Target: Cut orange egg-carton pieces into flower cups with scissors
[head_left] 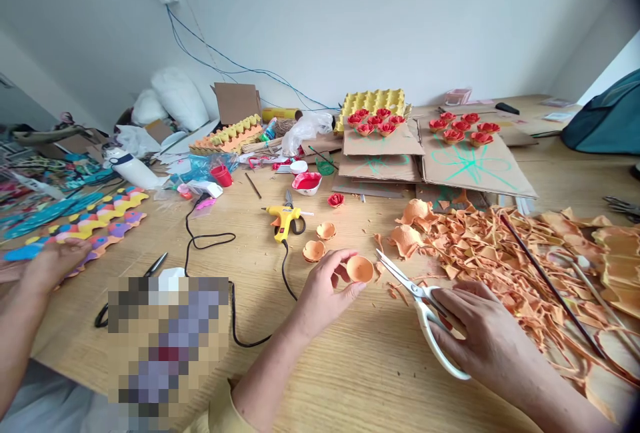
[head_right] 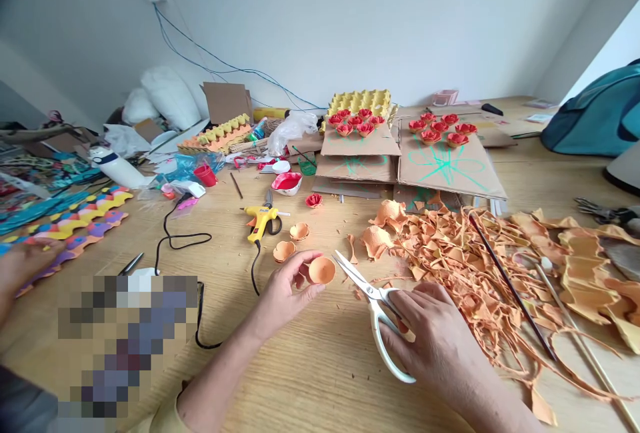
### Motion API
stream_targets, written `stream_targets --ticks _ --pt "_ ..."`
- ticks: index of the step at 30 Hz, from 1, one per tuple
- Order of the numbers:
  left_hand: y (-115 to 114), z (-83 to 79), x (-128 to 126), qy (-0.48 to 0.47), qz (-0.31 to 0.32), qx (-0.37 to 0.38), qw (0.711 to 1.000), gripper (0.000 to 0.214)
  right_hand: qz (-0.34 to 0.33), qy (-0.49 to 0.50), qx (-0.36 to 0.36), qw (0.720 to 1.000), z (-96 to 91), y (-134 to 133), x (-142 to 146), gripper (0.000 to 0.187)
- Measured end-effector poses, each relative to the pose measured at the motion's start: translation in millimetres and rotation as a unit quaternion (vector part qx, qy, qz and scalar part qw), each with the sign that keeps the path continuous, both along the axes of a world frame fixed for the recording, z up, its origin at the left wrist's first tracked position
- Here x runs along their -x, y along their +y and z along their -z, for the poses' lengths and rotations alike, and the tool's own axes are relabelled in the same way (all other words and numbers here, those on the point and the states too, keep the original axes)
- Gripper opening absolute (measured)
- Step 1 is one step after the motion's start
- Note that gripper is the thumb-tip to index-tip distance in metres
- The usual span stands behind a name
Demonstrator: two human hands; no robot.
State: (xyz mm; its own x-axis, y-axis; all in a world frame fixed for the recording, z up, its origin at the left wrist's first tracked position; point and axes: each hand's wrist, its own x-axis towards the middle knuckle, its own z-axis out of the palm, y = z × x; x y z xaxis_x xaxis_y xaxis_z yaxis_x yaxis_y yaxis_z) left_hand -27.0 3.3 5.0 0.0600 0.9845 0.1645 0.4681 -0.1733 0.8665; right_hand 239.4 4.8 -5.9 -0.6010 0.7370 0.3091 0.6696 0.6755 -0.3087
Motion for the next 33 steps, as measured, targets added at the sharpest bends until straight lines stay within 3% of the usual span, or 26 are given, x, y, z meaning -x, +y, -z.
stream_targets --ticks 4,11,15,18,21,28,33 --pt "3 8.0 4 0.069 -0.021 -0.023 0.997 0.044 0.005 -0.017 -0.012 1.000 1.6 0 1 0.017" --pt "3 20.6 5 0.132 0.012 -0.023 0.991 0.051 0.019 -0.025 -0.018 0.999 6.0 2 -1 0.022" --pt "4 24.6 -2 0.123 -0.042 -0.017 0.991 0.061 0.026 -0.026 -0.015 0.999 6.4 2 -1 0.025" --pt "5 27.0 -8 0.118 -0.085 -0.025 0.989 0.047 0.024 -0.031 -0.010 0.999 6.2 1 -1 0.025" --pt "5 27.6 -10 0.122 -0.083 -0.031 0.989 0.030 0.024 -0.034 -0.006 0.999 6.5 2 -1 0.025" --pt "3 29.0 -8 0.119 -0.078 -0.023 0.990 0.052 0.033 -0.040 0.004 0.999 8.7 2 -3 0.026" --pt "5 29.4 -10 0.115 -0.084 -0.030 0.989 0.036 0.028 -0.038 -0.003 0.999 7.5 1 -2 0.025"
